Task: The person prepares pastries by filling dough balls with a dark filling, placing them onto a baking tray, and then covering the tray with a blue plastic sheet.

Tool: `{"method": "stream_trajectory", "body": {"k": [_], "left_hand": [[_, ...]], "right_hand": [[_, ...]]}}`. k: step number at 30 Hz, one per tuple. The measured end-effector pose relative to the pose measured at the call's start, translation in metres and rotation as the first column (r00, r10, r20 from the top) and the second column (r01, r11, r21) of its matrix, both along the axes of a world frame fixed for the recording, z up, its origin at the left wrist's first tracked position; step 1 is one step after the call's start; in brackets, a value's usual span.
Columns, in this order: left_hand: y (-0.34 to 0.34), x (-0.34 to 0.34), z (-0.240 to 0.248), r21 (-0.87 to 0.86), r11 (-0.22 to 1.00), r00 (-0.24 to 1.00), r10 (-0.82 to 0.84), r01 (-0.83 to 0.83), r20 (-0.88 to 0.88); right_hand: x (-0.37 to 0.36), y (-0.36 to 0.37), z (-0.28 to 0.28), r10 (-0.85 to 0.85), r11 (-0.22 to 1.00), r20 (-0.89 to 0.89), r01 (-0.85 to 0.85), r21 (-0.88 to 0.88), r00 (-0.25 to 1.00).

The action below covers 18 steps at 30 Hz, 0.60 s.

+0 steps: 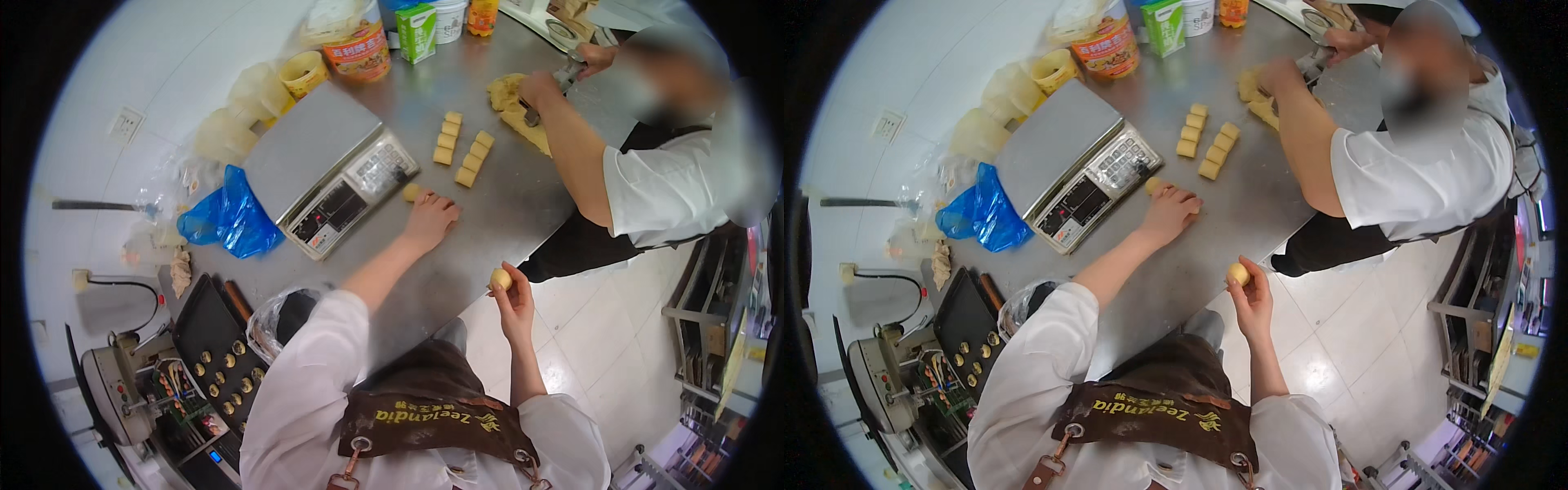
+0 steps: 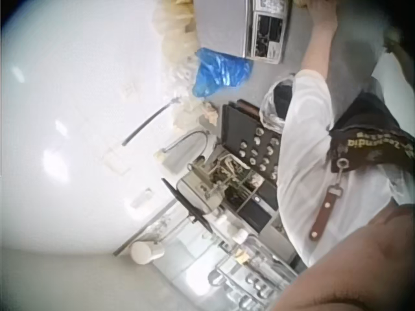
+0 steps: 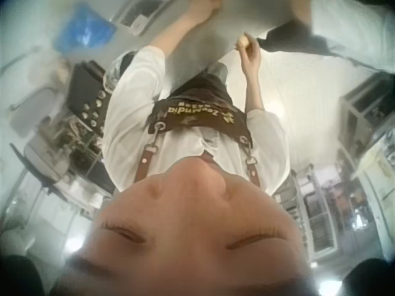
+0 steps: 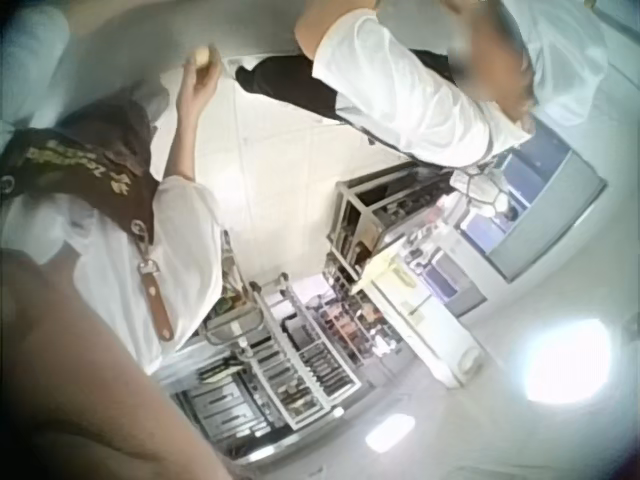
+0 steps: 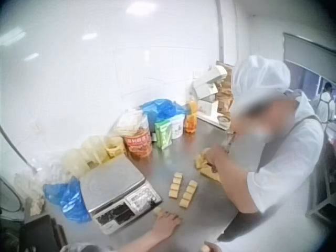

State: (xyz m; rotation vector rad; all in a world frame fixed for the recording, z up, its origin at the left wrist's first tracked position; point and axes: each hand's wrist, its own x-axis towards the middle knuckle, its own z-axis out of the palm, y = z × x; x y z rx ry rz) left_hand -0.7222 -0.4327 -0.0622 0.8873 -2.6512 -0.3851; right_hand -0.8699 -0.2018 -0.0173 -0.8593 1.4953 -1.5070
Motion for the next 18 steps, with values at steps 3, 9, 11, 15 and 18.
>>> {"method": "stream_trajectory", "body": {"k": [3, 9, 11, 15, 18], "left_hand": [[0.034, 0.042, 0.042, 0.595, 0.797, 0.899, 0.331, -0.103, -0.288], [0.116, 0.208, 0.109, 0.948, 0.008, 0.492, 0.854, 0.317, -0.172], [0.148, 0.262, 0.112, 0.938, 0.01, 0.385, 0.911, 0.346, -0.151], [0.204, 0.349, 0.106, 0.896, 0.113, 0.238, 0.943, 0.429, -0.233], [0.238, 0.398, 0.098, 0.892, 0.205, 0.217, 0.925, 0.402, -0.311]], "right_hand": [[0.021, -0.009, 0.014, 0.095, 0.995, 0.106, -0.091, -0.043, 0.99], [0.097, -0.046, 0.033, 0.32, 0.931, 0.565, -0.363, -0.04, 0.76], [0.138, -0.053, 0.041, 0.44, 0.867, 0.609, -0.49, -0.094, 0.66], [0.216, -0.048, 0.057, 0.549, 0.738, 0.688, -0.662, -0.131, 0.474], [0.257, -0.038, 0.051, 0.598, 0.67, 0.643, -0.738, -0.075, 0.478]]}}
